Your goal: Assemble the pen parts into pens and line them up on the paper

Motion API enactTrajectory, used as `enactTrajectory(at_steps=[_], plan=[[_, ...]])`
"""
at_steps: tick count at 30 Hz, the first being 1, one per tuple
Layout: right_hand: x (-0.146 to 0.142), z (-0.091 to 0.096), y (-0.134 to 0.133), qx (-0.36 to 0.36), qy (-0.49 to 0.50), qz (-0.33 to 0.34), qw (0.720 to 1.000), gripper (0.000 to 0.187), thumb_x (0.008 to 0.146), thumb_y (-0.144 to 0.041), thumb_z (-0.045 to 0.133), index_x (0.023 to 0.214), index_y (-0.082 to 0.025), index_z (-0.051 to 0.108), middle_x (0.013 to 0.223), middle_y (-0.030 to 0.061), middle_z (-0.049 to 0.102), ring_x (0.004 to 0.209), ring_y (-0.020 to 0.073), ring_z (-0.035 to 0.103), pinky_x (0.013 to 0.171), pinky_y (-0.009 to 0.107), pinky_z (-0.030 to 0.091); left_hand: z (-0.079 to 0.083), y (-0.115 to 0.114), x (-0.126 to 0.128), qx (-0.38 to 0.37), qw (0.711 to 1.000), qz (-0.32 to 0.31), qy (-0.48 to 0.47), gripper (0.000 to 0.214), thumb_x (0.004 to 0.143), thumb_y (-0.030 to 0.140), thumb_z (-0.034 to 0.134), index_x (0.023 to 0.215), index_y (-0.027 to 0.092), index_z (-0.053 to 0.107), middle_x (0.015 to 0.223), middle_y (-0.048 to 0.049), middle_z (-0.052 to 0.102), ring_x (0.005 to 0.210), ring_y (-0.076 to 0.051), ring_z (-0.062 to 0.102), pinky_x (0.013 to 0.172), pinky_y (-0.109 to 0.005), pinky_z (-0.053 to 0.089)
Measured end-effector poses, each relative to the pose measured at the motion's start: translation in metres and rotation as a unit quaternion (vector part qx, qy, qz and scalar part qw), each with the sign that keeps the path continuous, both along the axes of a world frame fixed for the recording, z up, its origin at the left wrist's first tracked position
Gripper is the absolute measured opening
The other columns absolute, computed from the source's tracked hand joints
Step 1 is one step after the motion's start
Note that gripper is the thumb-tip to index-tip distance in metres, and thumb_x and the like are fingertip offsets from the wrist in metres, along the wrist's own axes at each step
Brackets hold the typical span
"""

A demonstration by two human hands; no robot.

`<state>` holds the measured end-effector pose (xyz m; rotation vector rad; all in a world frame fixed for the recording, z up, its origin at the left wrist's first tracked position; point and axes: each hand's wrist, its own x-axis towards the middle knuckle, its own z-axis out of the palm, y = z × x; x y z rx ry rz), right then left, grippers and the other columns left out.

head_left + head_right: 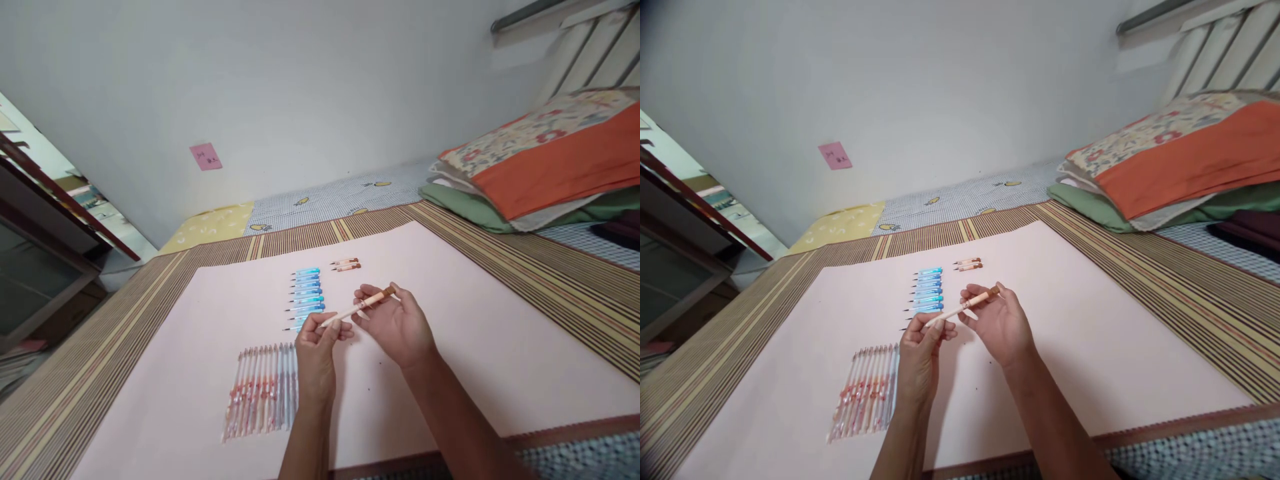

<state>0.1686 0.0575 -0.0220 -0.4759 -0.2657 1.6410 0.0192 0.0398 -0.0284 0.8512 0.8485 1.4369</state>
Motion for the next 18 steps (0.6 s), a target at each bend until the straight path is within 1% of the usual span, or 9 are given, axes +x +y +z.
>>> enactTrajectory(at_steps=[3, 6, 8, 11, 14, 18], plan=[[-0.0061, 0.0017, -0.0023, 0.017, 0.005, 0.021, 1.000, 0.032, 0.085, -0.048, 0.059, 0.084, -0.019, 0.074, 0.086, 0.0075, 0.070, 0.087, 0.0233, 0.062, 0.077, 0.039, 0.051, 0.0009, -0.0006, -0.0023, 0.003, 1.000, 0.006, -0.003, 0.026, 0.075, 0.032, 0.081, 0.086, 0.016, 0.065, 0.072, -0.0038, 0.075, 0.064, -0.014, 0.068, 0.071, -0.026, 0.050], [-0.0076, 0.0010, -0.0023, 0.028, 0.000, 0.016, 0.999, 0.032, 0.085, -0.048, 0.058, 0.081, -0.020, 0.074, 0.082, 0.0065, 0.069, 0.085, 0.0229, 0.061, 0.074, 0.037, 0.050, 0.0012, -0.0005, -0.0019, -0.003, 1.000, 0.006, -0.003, 0.027, 0.074, 0.032, 0.082, 0.085, 0.016, 0.064, 0.071, -0.0037, 0.075, 0.063, -0.015, 0.068, 0.071, -0.027, 0.051], [-0.0076, 0.0013, -0.0025, 0.032, -0.001, 0.012, 0.999, 0.035, 0.085, -0.051, 0.058, 0.082, -0.020, 0.074, 0.082, 0.0066, 0.068, 0.085, 0.0227, 0.061, 0.074, 0.036, 0.050, 0.0011, 0.0001, -0.0004, -0.004, 1.000, 0.006, -0.009, 0.028, 0.074, 0.033, 0.082, 0.085, 0.016, 0.064, 0.071, -0.0037, 0.075, 0.063, -0.015, 0.068, 0.070, -0.027, 0.051], [-0.0072, 0.0024, -0.0035, 0.050, -0.014, 0.012, 0.999, 0.043, 0.085, -0.059, 0.056, 0.085, -0.021, 0.075, 0.085, 0.0075, 0.068, 0.088, 0.0235, 0.060, 0.075, 0.036, 0.050, 0.0014, 0.0007, 0.0016, 0.000, 1.000, 0.007, -0.015, 0.029, 0.072, 0.035, 0.083, 0.084, 0.016, 0.065, 0.072, -0.0039, 0.075, 0.064, -0.015, 0.069, 0.070, -0.027, 0.051], [-0.0068, 0.0022, -0.0039, 0.069, -0.044, 0.013, 0.997, 0.050, 0.085, -0.067, 0.053, 0.086, -0.023, 0.076, 0.088, 0.0083, 0.068, 0.092, 0.0256, 0.060, 0.079, 0.038, 0.050, 0.0027, 0.0004, 0.0020, 0.007, 1.000, 0.003, -0.009, 0.029, 0.072, 0.035, 0.083, 0.084, 0.015, 0.066, 0.072, -0.0042, 0.074, 0.065, -0.015, 0.069, 0.070, -0.027, 0.051], [-0.0070, -0.0002, -0.0032, 0.063, -0.039, 0.018, 0.997, 0.054, 0.083, -0.071, 0.053, 0.086, -0.022, 0.076, 0.087, 0.0089, 0.069, 0.093, 0.0264, 0.060, 0.081, 0.040, 0.049, 0.0040, -0.0003, 0.0015, 0.009, 1.000, 0.003, -0.012, 0.027, 0.072, 0.034, 0.083, 0.082, 0.015, 0.066, 0.071, -0.0036, 0.074, 0.063, -0.014, 0.068, 0.070, -0.027, 0.051]])
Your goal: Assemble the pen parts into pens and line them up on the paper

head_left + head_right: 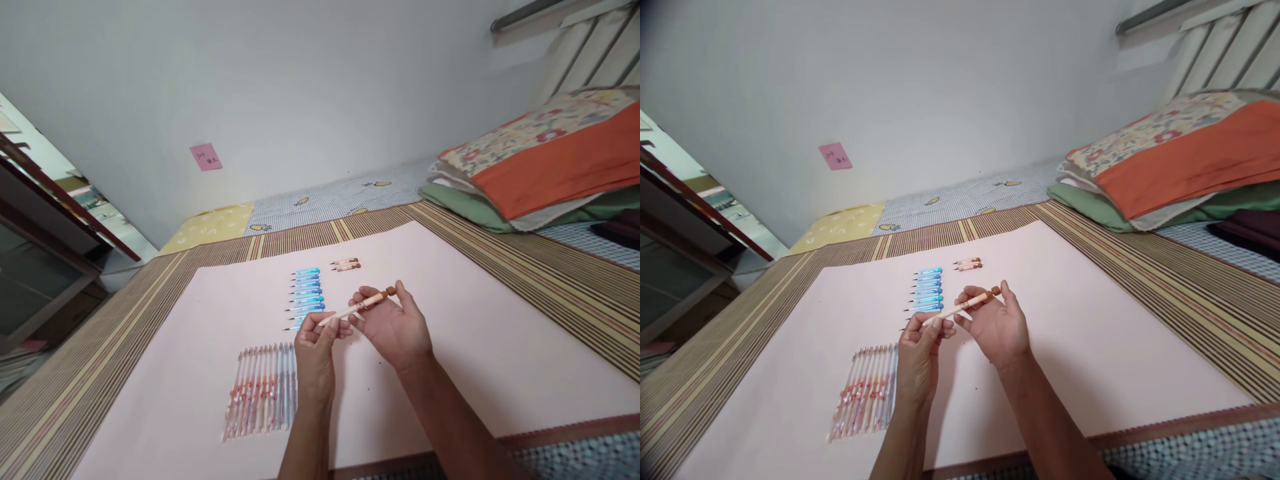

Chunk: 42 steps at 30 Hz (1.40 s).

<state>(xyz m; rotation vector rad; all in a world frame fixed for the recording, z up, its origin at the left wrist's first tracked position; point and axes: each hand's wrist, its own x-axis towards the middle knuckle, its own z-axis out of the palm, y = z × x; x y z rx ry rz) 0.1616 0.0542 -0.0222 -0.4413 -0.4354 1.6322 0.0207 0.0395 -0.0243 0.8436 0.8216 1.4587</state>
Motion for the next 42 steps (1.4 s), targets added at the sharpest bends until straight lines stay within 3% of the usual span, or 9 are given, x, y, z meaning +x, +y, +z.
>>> enactTrajectory(at_steps=[5, 12, 21, 31, 42], plan=[[-0.0024, -0.0001, -0.0015, -0.011, 0.032, 0.012, 0.999, 0.049, 0.086, -0.065, 0.053, 0.086, -0.021, 0.075, 0.088, 0.0094, 0.069, 0.093, 0.0268, 0.060, 0.081, 0.041, 0.049, -0.0004, 0.0011, -0.0005, 0.003, 1.000, 0.002, -0.008, 0.025, 0.074, 0.033, 0.082, 0.084, 0.016, 0.067, 0.072, -0.0027, 0.074, 0.064, -0.013, 0.066, 0.071, -0.026, 0.051], [-0.0083, -0.0021, -0.0032, 0.017, -0.002, 0.022, 1.000, 0.057, 0.082, -0.075, 0.049, 0.088, -0.023, 0.072, 0.095, 0.0113, 0.067, 0.099, 0.0306, 0.058, 0.084, 0.048, 0.049, 0.0038, 0.0006, -0.0025, -0.001, 1.000, 0.002, -0.008, 0.027, 0.072, 0.034, 0.083, 0.083, 0.016, 0.066, 0.071, -0.0025, 0.073, 0.063, -0.013, 0.066, 0.071, -0.026, 0.050], [-0.0089, -0.0032, -0.0027, 0.059, -0.008, 0.012, 0.998, 0.052, 0.085, -0.074, 0.044, 0.071, -0.028, 0.063, 0.083, 0.0073, 0.060, 0.088, 0.0291, 0.055, 0.078, 0.048, 0.044, 0.0018, -0.0012, 0.0002, 0.001, 1.000, -0.009, 0.001, 0.028, 0.072, 0.036, 0.083, 0.081, 0.016, 0.065, 0.070, -0.0035, 0.073, 0.064, -0.016, 0.068, 0.070, -0.029, 0.052], [-0.0068, -0.0006, -0.0032, 0.030, 0.034, 0.033, 0.998, 0.066, 0.079, -0.083, 0.044, 0.087, -0.023, 0.072, 0.097, 0.0116, 0.069, 0.103, 0.0318, 0.059, 0.088, 0.047, 0.047, 0.0013, 0.0021, -0.0014, 0.004, 1.000, -0.015, -0.015, 0.025, 0.073, 0.033, 0.082, 0.084, 0.015, 0.068, 0.073, -0.0043, 0.074, 0.063, -0.013, 0.066, 0.071, -0.026, 0.051], [-0.0092, -0.0078, -0.0019, 0.023, 0.105, 0.066, 0.992, 0.058, 0.088, -0.070, 0.045, 0.094, -0.018, 0.071, 0.096, 0.0099, 0.069, 0.098, 0.0273, 0.060, 0.087, 0.042, 0.049, 0.0027, 0.0013, -0.0013, -0.001, 1.000, 0.001, -0.013, 0.025, 0.074, 0.033, 0.082, 0.084, 0.015, 0.067, 0.072, -0.0050, 0.074, 0.065, -0.016, 0.068, 0.071, -0.028, 0.052]])
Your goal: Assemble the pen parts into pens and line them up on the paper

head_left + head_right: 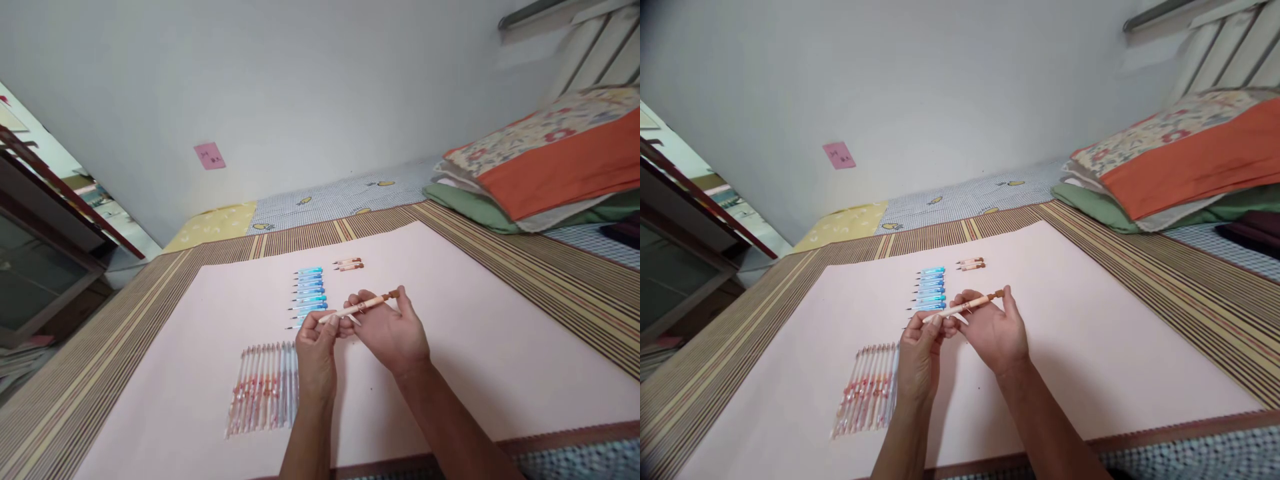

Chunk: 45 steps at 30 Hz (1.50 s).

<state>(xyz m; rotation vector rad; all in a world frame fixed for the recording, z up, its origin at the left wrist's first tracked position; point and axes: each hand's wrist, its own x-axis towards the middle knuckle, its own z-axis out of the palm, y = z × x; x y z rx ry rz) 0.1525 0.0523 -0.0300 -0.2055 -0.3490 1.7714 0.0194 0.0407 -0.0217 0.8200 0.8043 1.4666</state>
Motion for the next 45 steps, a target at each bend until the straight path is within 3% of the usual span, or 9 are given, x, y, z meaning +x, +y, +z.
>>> enactTrajectory(at_steps=[8, 18, 24, 27, 31, 35, 37, 41, 45], plan=[[-0.005, 0.001, -0.002, 0.019, -0.023, -0.011, 1.000, 0.045, 0.091, -0.061, 0.046, 0.086, -0.022, 0.068, 0.091, 0.0069, 0.065, 0.092, 0.0267, 0.060, 0.081, 0.042, 0.050, -0.001, -0.001, 0.000, -0.001, 1.000, -0.008, -0.020, 0.020, 0.076, 0.030, 0.080, 0.080, 0.016, 0.067, 0.070, -0.0031, 0.072, 0.062, -0.013, 0.065, 0.072, -0.027, 0.052], [-0.001, 0.003, -0.003, 0.028, -0.064, -0.025, 0.997, 0.074, 0.079, -0.085, 0.040, 0.089, -0.019, 0.072, 0.102, 0.0129, 0.069, 0.108, 0.0307, 0.058, 0.101, 0.047, 0.043, -0.004, 0.004, -0.008, -0.006, 0.999, -0.023, -0.022, 0.021, 0.076, 0.032, 0.080, 0.080, 0.014, 0.067, 0.070, -0.0027, 0.071, 0.061, -0.010, 0.062, 0.067, -0.023, 0.049], [0.018, 0.002, 0.003, 0.008, -0.179, -0.037, 0.983, 0.070, 0.084, -0.079, 0.042, 0.090, -0.017, 0.075, 0.095, 0.0130, 0.070, 0.099, 0.0273, 0.062, 0.091, 0.042, 0.048, 0.000, 0.007, -0.017, -0.014, 1.000, -0.009, 0.019, 0.026, 0.074, 0.035, 0.080, 0.078, 0.015, 0.064, 0.066, -0.0016, 0.069, 0.058, -0.010, 0.060, 0.064, -0.023, 0.048], [0.025, 0.003, 0.002, 0.018, -0.328, -0.049, 0.943, 0.053, 0.085, -0.067, 0.055, 0.090, -0.018, 0.076, 0.091, 0.0096, 0.070, 0.090, 0.0227, 0.063, 0.081, 0.035, 0.049, 0.003, 0.009, -0.026, -0.011, 0.999, -0.005, 0.052, 0.027, 0.075, 0.037, 0.079, 0.076, 0.016, 0.062, 0.064, -0.0007, 0.067, 0.058, -0.011, 0.058, 0.063, -0.023, 0.047], [0.017, 0.008, -0.005, 0.095, -0.541, -0.006, 0.835, 0.027, 0.077, -0.043, 0.075, 0.085, -0.017, 0.075, 0.075, 0.0025, 0.067, 0.067, 0.0141, 0.058, 0.061, 0.026, 0.047, 0.006, 0.012, -0.041, -0.005, 0.993, -0.041, 0.114, 0.029, 0.078, 0.040, 0.076, 0.073, 0.016, 0.060, 0.060, 0.0009, 0.063, 0.054, -0.009, 0.053, 0.059, -0.022, 0.043], [-0.008, 0.005, -0.014, 0.105, -0.567, 0.080, 0.813, 0.022, 0.074, -0.038, 0.075, 0.078, -0.017, 0.067, 0.052, -0.0058, 0.052, 0.044, 0.0099, 0.046, 0.040, 0.022, 0.039, 0.011, 0.014, -0.062, -0.025, 0.979, -0.090, 0.179, 0.033, 0.078, 0.045, 0.075, 0.071, 0.016, 0.061, 0.059, -0.0002, 0.062, 0.053, -0.010, 0.053, 0.057, -0.023, 0.042], [-0.020, -0.001, -0.017, 0.093, -0.572, 0.091, 0.810, 0.022, 0.076, -0.037, 0.072, 0.075, -0.017, 0.063, 0.050, -0.0065, 0.050, 0.040, 0.0096, 0.045, 0.037, 0.022, 0.039, 0.014, 0.016, -0.079, -0.044, 0.977, -0.041, 0.204, 0.036, 0.078, 0.049, 0.073, 0.084, 0.015, 0.066, 0.064, -0.0013, 0.065, 0.054, -0.011, 0.056, 0.058, -0.025, 0.045], [-0.032, -0.017, -0.018, 0.086, -0.611, 0.100, 0.781, 0.018, 0.076, -0.030, 0.070, 0.084, -0.017, 0.061, 0.056, -0.0050, 0.056, 0.045, 0.0119, 0.055, 0.044, 0.023, 0.042, 0.021, 0.017, -0.117, -0.031, 0.975, 0.166, 0.146, 0.037, 0.078, 0.048, 0.073, 0.094, 0.015, 0.067, 0.062, 0.0022, 0.062, 0.055, -0.010, 0.054, 0.057, -0.022, 0.043], [-0.034, -0.028, -0.021, 0.093, -0.690, 0.093, 0.712, 0.047, 0.073, -0.023, 0.071, 0.118, -0.018, 0.061, 0.069, -0.0024, 0.063, 0.056, 0.0144, 0.061, 0.052, 0.024, 0.042, 0.021, 0.018, -0.133, -0.032, 0.973, 0.195, 0.118, 0.031, 0.076, 0.041, 0.076, 0.090, 0.015, 0.066, 0.060, 0.0026, 0.061, 0.054, -0.009, 0.052, 0.055, -0.021, 0.040]])
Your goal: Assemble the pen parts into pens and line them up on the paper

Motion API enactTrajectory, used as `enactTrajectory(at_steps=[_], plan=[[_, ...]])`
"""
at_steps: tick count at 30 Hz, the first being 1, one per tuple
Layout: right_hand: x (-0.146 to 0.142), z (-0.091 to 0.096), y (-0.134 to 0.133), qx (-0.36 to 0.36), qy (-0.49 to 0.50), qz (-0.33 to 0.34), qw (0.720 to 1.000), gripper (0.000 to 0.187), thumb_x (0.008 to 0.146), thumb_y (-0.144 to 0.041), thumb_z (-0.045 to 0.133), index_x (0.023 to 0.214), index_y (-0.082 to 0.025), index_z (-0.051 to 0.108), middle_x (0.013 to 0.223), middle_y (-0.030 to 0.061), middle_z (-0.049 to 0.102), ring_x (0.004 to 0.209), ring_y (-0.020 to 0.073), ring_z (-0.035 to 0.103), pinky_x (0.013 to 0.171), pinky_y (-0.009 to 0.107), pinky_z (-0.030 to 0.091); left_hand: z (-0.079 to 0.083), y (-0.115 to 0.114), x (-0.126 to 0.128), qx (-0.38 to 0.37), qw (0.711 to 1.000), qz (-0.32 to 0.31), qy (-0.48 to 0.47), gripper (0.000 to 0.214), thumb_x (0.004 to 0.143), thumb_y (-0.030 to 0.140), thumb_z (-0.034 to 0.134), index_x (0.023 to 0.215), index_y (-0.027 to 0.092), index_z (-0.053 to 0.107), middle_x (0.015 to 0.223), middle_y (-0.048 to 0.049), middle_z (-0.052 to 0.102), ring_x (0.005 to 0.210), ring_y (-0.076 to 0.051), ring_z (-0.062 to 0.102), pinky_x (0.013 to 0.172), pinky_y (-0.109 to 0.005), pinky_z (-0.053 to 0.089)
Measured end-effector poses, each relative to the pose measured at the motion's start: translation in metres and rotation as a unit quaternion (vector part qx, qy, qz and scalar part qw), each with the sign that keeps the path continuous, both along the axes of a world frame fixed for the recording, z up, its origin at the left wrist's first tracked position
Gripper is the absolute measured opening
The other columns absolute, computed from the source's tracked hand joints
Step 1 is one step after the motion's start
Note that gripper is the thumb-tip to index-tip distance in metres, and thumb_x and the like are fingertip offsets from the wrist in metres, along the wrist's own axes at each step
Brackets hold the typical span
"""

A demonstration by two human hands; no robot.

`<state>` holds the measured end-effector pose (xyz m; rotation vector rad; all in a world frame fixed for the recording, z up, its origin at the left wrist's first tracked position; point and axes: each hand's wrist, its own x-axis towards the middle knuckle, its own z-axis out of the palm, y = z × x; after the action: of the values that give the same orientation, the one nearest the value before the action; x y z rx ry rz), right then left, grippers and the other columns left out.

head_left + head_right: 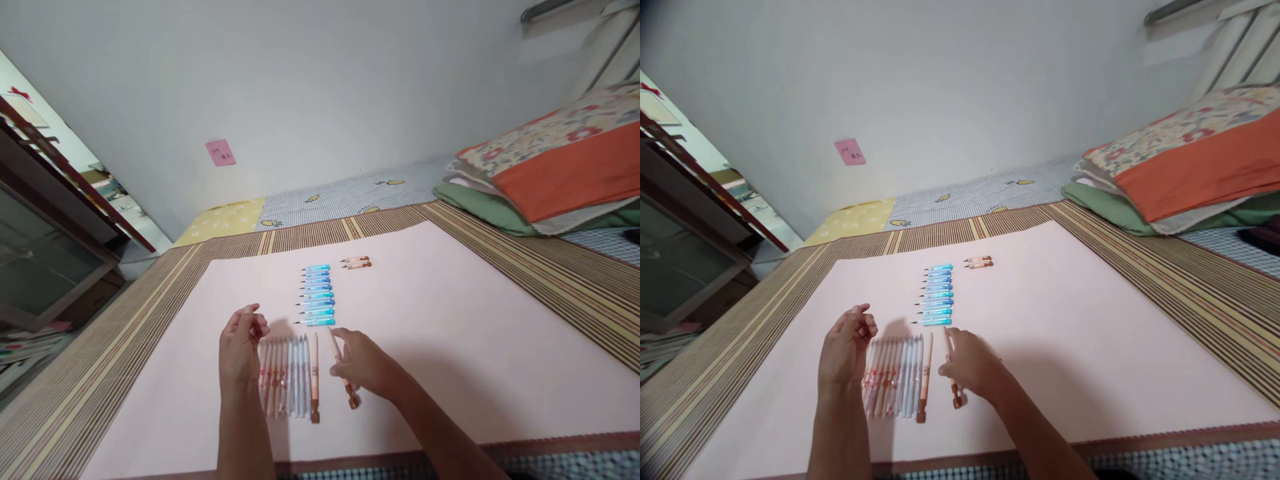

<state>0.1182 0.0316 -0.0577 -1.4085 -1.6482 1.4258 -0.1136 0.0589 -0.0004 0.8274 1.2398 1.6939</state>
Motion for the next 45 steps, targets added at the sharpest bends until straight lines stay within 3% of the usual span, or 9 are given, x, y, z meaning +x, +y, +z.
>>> enactTrajectory(at_steps=[4, 13, 18, 25, 31, 37, 45], plan=[[-0.008, -0.006, -0.004, 0.012, -0.065, 0.015, 0.998, 0.068, 0.073, -0.020, 0.068, 0.138, -0.020, 0.049, 0.078, 0.0005, 0.067, 0.059, 0.0155, 0.063, 0.053, 0.025, 0.041, -0.004, 0.002, 0.005, -0.016, 0.999, -0.038, 0.004, 0.032, 0.076, 0.040, 0.076, 0.091, 0.015, 0.066, 0.061, 0.0028, 0.061, 0.053, -0.009, 0.052, 0.054, -0.021, 0.039], [-0.031, 0.007, -0.017, 0.053, -0.086, 0.050, 0.994, 0.063, 0.077, -0.013, 0.056, 0.137, -0.026, 0.044, 0.107, 0.0035, 0.070, 0.051, 0.0096, 0.063, 0.058, 0.024, 0.044, -0.008, 0.004, 0.008, -0.056, 0.994, -0.077, 0.058, 0.037, 0.072, 0.044, 0.078, 0.090, 0.014, 0.064, 0.062, 0.0018, 0.063, 0.052, -0.010, 0.054, 0.055, -0.022, 0.041], [-0.030, 0.014, -0.018, 0.077, -0.146, 0.037, 0.986, 0.054, 0.076, -0.015, 0.059, 0.129, -0.022, 0.052, 0.101, 0.0051, 0.070, 0.084, 0.0196, 0.070, 0.068, 0.025, 0.045, -0.013, 0.007, 0.009, -0.062, 0.992, -0.075, 0.083, 0.041, 0.071, 0.048, 0.078, 0.089, 0.014, 0.065, 0.062, 0.0008, 0.063, 0.051, -0.010, 0.054, 0.056, -0.024, 0.042], [-0.037, 0.005, -0.020, 0.080, -0.122, 0.065, 0.987, 0.063, 0.072, -0.007, 0.055, 0.133, -0.022, 0.051, 0.094, 0.0027, 0.072, 0.083, 0.0183, 0.069, 0.068, 0.025, 0.043, -0.015, 0.007, 0.012, -0.064, 0.990, -0.087, 0.094, 0.038, 0.073, 0.048, 0.076, 0.088, 0.014, 0.065, 0.062, 0.0007, 0.063, 0.052, -0.011, 0.054, 0.056, -0.024, 0.042], [-0.042, 0.006, -0.020, 0.130, -0.172, 0.032, 0.976, 0.043, 0.072, -0.013, 0.057, 0.115, -0.019, 0.060, 0.110, 0.0079, 0.067, 0.099, 0.0218, 0.065, 0.079, 0.028, 0.043, -0.015, 0.006, 0.015, -0.063, 0.989, -0.093, 0.093, 0.037, 0.072, 0.048, 0.076, 0.086, 0.015, 0.065, 0.061, 0.0010, 0.063, 0.051, -0.011, 0.054, 0.055, -0.024, 0.042], [-0.034, 0.006, -0.017, 0.145, -0.200, 0.077, 0.966, 0.026, 0.073, -0.012, 0.056, 0.097, -0.020, 0.059, 0.101, 0.0050, 0.065, 0.090, 0.0197, 0.063, 0.071, 0.027, 0.040, -0.015, 0.007, 0.016, -0.069, 0.989, -0.094, 0.091, 0.039, 0.071, 0.049, 0.076, 0.086, 0.015, 0.065, 0.061, 0.0013, 0.063, 0.051, -0.011, 0.054, 0.056, -0.024, 0.043], [-0.035, 0.018, -0.023, 0.142, -0.208, 0.094, 0.963, 0.025, 0.068, -0.020, 0.066, 0.093, -0.021, 0.059, 0.095, 0.0034, 0.062, 0.081, 0.0186, 0.057, 0.064, 0.027, 0.033, -0.018, 0.009, 0.016, -0.063, 0.988, -0.104, 0.092, 0.038, 0.072, 0.049, 0.076, 0.087, 0.015, 0.065, 0.061, 0.0015, 0.063, 0.051, -0.010, 0.054, 0.055, -0.024, 0.043]])
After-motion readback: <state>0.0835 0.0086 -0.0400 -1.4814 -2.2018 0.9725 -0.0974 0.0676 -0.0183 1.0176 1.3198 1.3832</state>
